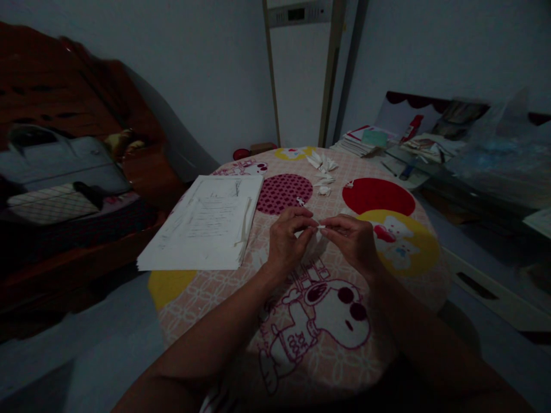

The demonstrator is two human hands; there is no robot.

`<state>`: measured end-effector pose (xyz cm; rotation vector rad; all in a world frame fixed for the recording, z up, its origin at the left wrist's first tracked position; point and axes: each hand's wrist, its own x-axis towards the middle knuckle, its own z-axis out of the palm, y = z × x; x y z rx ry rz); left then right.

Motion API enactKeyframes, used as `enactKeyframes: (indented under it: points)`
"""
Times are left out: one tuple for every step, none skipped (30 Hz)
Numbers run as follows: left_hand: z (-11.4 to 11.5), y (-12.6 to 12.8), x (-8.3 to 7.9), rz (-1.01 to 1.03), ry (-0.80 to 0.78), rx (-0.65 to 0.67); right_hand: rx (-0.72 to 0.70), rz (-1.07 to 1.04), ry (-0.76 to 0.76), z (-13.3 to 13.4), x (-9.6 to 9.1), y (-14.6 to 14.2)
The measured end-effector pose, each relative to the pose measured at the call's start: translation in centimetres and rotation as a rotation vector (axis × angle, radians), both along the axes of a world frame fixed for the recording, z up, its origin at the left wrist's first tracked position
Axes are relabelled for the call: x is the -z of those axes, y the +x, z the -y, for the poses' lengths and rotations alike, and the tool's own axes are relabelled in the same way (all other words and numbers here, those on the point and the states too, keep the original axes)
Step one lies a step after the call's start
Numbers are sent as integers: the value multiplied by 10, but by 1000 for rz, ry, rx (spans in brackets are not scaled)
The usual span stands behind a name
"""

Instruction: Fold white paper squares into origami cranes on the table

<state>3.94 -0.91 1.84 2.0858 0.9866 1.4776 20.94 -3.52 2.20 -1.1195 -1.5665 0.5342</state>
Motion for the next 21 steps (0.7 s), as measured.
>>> enactKeyframes:
  points:
    - [0, 0, -1, -13, 9, 1, -4, -11, -8, 0, 0, 0]
    - [0, 0, -1, -26, 19, -2, -5, -20, -16, -1, 0, 1]
    - [1, 0, -1, -39, 31, -7, -4, -27, -22, -1, 1, 1]
    - [1, 0, -2, -49, 42, -14, -2, -33, -26, -1, 2, 1]
    - [1, 0, -2, -55, 51, -20, -1, -37, -28, -2, 2, 1]
    - [1, 0, -2, -58, 55, -22, 1, -39, -28, -2, 3, 1]
    - [1, 1, -1, -56, 55, -22, 1, -38, -28, -2, 4, 1]
    - [1, 1, -1, -52, 51, -17, 4, -34, -25, -2, 4, 1]
    - [1, 2, 0, -46, 43, -9, 10, -26, -18, -2, 4, 1]
    - [1, 3, 0, -35, 32, 1, 20, -12, -4, -1, 4, 0]
    - [2, 3, 0, -20, 21, 11, 32, 11, 17, -1, 3, 0]
    - [2, 3, 0, -2, 9, 20, 45, 38, 44, 0, 2, -1]
    - [2, 3, 0, 17, -3, 27, 55, 67, 73, 1, 0, -1]
    - [2, 3, -1, 34, -16, 33, 64, 95, 100, 2, -2, -1]
    - [1, 3, -1, 46, -30, 40, 70, 118, 121, 3, -3, -1]
    - [0, 2, -1, 54, -46, 48, 74, 135, 134, 4, -4, -1]
    - [-1, 2, -2, 62, -60, 60, 77, 145, 139, 4, -5, -1]
    - [-3, 1, -2, 72, -73, 76, 81, 148, 140, 5, -6, 0]
    - [-5, 0, -2, 86, -85, 93, 84, 150, 139, 5, -6, 0]
    - [-6, -1, -1, 104, -96, 113, 85, 149, 138, 5, -5, 0]
    - [-8, -1, 0, 124, -107, 131, 87, 146, 139, 4, -5, 1]
